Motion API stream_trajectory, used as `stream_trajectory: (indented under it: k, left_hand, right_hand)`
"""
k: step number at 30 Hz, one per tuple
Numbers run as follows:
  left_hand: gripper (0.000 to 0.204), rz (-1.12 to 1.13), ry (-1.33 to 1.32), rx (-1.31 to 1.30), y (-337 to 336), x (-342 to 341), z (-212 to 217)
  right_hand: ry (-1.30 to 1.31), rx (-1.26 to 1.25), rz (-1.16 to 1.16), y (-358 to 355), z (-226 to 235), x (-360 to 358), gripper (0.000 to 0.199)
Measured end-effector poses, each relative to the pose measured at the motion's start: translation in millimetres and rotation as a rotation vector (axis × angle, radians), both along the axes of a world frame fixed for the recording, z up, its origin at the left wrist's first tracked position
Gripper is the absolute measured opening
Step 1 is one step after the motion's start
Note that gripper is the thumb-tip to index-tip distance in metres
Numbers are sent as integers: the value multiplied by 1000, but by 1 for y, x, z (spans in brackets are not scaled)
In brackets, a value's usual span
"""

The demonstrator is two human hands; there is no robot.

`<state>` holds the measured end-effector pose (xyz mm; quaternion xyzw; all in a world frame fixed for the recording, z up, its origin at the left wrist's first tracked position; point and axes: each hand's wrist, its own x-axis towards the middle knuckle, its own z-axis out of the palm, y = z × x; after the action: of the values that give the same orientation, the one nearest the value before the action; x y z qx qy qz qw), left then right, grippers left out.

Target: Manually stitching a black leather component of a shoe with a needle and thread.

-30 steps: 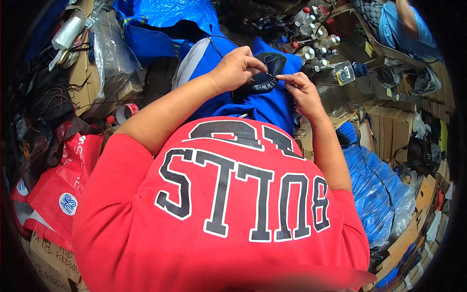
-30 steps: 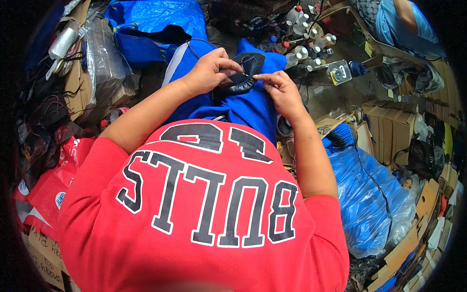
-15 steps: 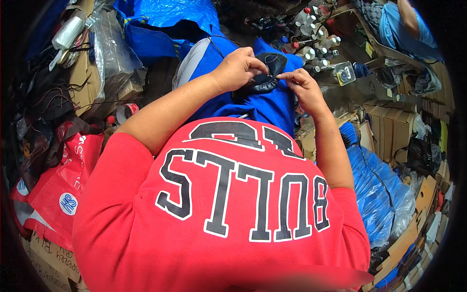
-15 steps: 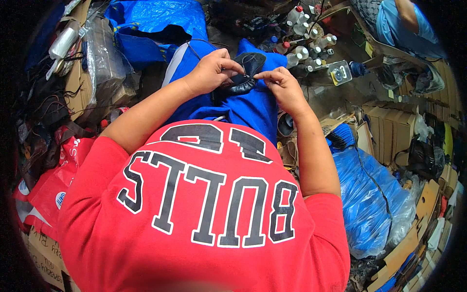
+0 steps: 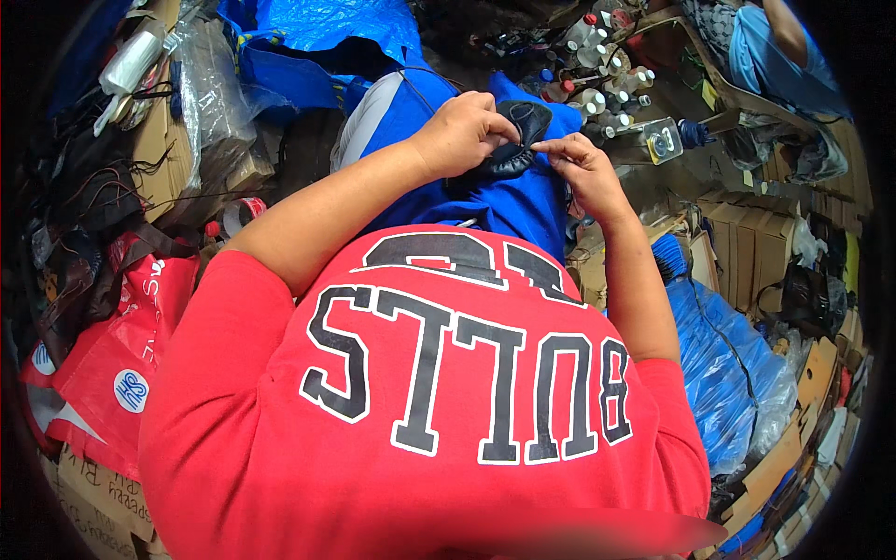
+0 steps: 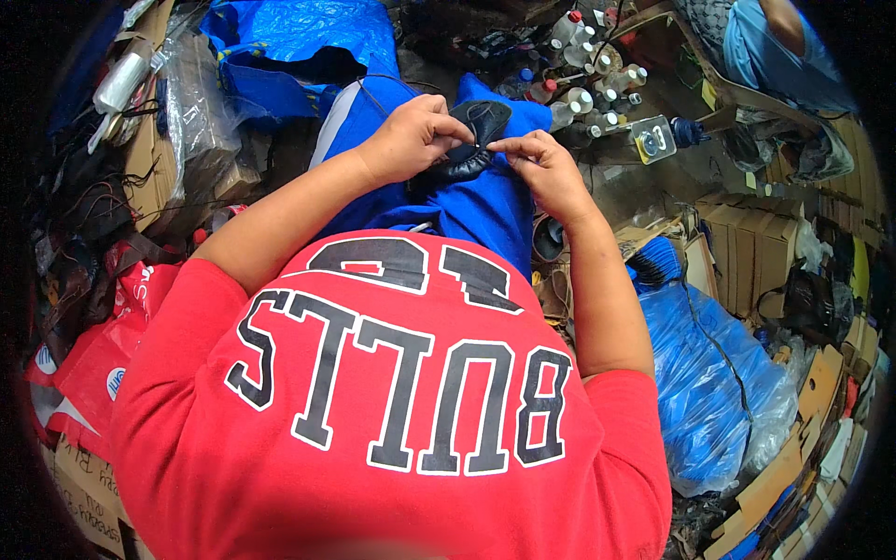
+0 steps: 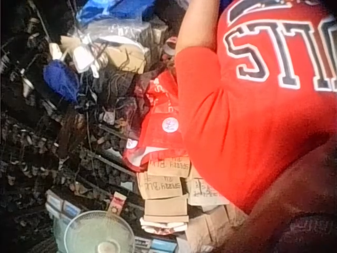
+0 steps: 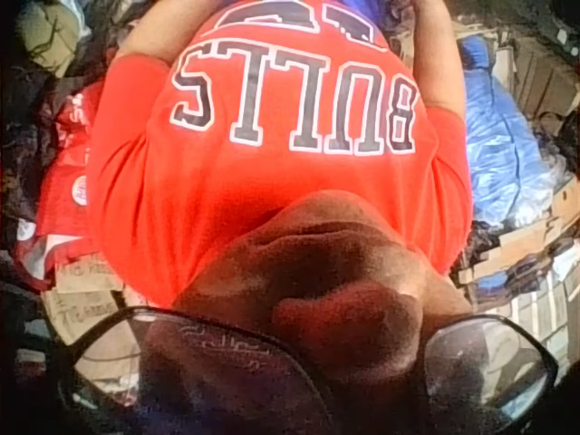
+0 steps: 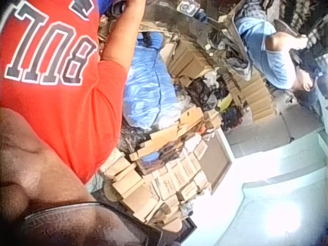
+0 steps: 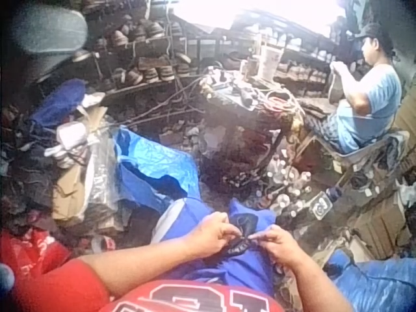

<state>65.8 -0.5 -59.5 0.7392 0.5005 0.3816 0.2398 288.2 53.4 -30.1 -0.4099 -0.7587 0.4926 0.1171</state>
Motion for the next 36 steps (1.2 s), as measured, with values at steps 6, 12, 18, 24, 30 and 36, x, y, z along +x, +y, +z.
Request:
stream_trajectory:
  k: [6, 12, 18, 24, 30, 36]
  left_hand:
    - [12, -123, 14, -185, 16, -1, 4]
    - [21, -48, 201, 10, -10, -4, 20]
    - [26, 22, -241, -435, -3, -1, 8]
    - [18, 6, -478, -601, 5, 10, -4]
    - [9, -6, -367, -510, 8, 21, -4]
    - [9, -33, -116, 1, 12, -1, -4]
  right_hand:
    - [87, -111, -11, 3, -8, 5, 24]
    - [35, 65, -5, -8, -2, 4, 26]
    - [301, -383, -175, -6, -12, 3, 30]
    - [321, -441, -173, -2, -16, 0, 29]
    - [337, -385, -243, -4, -16, -10, 16]
    - [171, -208, -106, 6, -9, -3, 9]
